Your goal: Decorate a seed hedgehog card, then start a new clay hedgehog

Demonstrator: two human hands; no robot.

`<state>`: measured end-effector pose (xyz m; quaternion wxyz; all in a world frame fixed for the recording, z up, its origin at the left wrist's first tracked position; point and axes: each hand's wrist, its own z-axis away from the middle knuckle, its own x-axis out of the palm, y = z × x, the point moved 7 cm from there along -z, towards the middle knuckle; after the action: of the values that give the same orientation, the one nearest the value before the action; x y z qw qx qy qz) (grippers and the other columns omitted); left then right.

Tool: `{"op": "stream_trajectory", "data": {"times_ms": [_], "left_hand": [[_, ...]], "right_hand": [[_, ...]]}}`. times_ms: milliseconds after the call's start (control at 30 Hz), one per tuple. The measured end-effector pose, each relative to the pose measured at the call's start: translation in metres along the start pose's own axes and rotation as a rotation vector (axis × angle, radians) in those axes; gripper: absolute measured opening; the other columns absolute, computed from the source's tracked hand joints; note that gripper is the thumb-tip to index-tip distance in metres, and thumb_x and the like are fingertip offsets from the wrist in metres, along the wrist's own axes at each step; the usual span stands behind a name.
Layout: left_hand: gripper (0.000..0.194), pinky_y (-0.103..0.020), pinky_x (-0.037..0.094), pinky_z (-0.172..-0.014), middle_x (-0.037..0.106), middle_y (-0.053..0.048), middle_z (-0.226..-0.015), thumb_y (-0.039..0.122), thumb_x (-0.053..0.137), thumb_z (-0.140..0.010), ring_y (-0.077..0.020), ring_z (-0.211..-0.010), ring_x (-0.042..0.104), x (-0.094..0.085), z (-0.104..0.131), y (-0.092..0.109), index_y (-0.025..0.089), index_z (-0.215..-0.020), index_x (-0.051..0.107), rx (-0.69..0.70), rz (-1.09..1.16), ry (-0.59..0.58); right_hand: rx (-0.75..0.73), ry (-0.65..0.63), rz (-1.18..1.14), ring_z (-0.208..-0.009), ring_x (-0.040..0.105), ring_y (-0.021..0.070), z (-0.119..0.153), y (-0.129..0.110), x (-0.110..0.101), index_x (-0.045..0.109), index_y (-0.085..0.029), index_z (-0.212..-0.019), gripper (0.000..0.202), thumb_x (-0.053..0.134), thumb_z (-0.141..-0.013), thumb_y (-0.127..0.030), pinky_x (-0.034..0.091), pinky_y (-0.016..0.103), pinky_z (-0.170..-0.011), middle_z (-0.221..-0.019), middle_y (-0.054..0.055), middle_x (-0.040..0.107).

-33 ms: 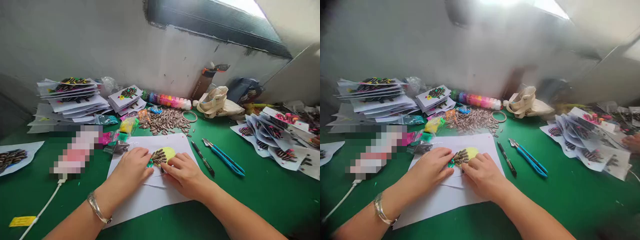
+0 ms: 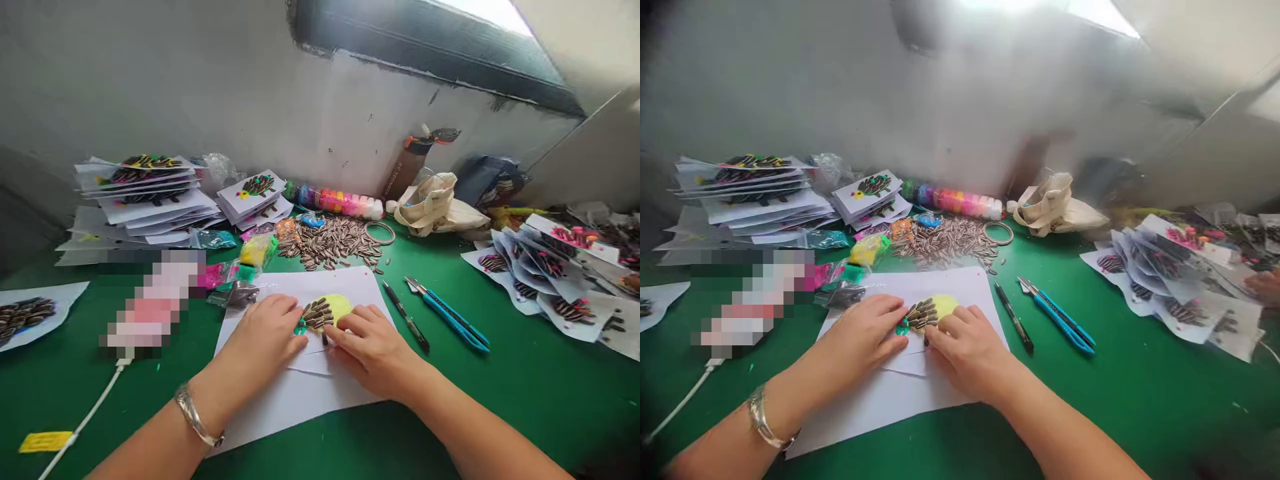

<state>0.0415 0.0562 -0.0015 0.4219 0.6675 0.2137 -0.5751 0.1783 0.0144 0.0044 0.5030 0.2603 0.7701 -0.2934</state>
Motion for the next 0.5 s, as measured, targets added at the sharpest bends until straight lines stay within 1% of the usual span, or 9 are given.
{"op": "stream_trajectory", "data": {"times_ms": [133,233,367,500], "left_hand": [[0.02,-0.042,0.043,-0.094,0.061,-0.011,-0.106,0.026,0.058,-0.084,-0.0275,-0.105,0.053,0.001,0.001,0.001,0.015,-0.101,0.063,0.005,0.0,0.016],[0.02,-0.042,0.042,-0.094,0.061,-0.01,-0.107,0.027,0.059,-0.084,-0.0272,-0.105,0.053,0.001,0.001,0.0,0.017,-0.101,0.063,0.012,0.002,0.036],[0.019,-0.041,0.042,-0.094,0.061,-0.009,-0.105,0.028,0.057,-0.085,-0.0265,-0.104,0.053,0.0,0.0,0.001,0.017,-0.1,0.063,0.013,-0.001,0.034],[0.019,-0.041,0.042,-0.093,0.06,-0.009,-0.105,0.028,0.056,-0.086,-0.0261,-0.103,0.053,0.0,0.0,0.001,0.018,-0.101,0.063,0.013,-0.003,0.029]], "right_hand": [[0.058,0.036,0.017,-0.073,0.045,0.0169,-0.001,0.01,-0.003,0.066,-0.017,-0.092,0.017,0.051,-0.088,-0.011,0.033,0.032,-0.069,-0.079,0.005,0.063],[0.089,0.028,0.019,-0.072,0.044,0.0166,-0.002,0.013,-0.001,0.066,-0.016,-0.081,0.019,0.05,-0.089,-0.011,0.033,0.031,-0.068,-0.075,0.005,0.061],[0.103,0.029,-0.011,-0.074,0.045,0.0169,-0.002,0.012,0.002,0.065,-0.016,-0.081,0.019,0.049,-0.088,-0.01,0.034,0.03,-0.069,-0.075,0.006,0.06],[0.084,0.022,-0.041,-0.071,0.043,0.0163,-0.002,0.011,0.005,0.066,-0.017,-0.082,0.016,0.051,-0.086,-0.01,0.033,0.03,-0.068,-0.075,0.005,0.059]]}}
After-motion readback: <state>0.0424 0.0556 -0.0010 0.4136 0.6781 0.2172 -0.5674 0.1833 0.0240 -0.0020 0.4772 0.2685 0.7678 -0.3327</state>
